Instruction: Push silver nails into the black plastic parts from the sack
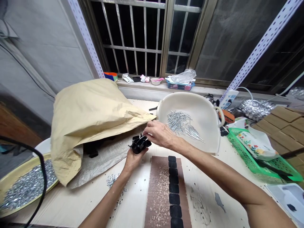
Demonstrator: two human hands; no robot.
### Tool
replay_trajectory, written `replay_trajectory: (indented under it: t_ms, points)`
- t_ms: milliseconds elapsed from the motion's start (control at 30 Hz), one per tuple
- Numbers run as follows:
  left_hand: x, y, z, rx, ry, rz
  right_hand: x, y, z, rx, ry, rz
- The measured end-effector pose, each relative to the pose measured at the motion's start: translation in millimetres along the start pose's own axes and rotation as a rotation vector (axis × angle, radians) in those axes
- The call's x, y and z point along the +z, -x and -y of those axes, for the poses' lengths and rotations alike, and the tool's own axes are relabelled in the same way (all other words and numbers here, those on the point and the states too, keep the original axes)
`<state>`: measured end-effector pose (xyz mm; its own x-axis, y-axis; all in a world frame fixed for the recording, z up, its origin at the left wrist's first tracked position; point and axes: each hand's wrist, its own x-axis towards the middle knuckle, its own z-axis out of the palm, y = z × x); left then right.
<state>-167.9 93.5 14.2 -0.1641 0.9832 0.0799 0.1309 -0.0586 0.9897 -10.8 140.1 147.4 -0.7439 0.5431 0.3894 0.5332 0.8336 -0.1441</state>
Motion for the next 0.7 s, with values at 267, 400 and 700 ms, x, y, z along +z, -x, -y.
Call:
replay_trajectory:
  t_ms: [267, 400, 700]
  points:
    - [-1.1, 2, 5, 0.081, -0.029, 0.051, -1, -26, 14, -0.127, 0.267, 0.160]
    - [-2.1, 3, 8, 0.095, -0.042, 0.050, -4, -36, 25, -0.139, 0.278, 0.285]
    - [0.0, 2, 6, 0.115, -0.020, 0.057, -27, -29, 11, -0.158, -0.015, 0.169]
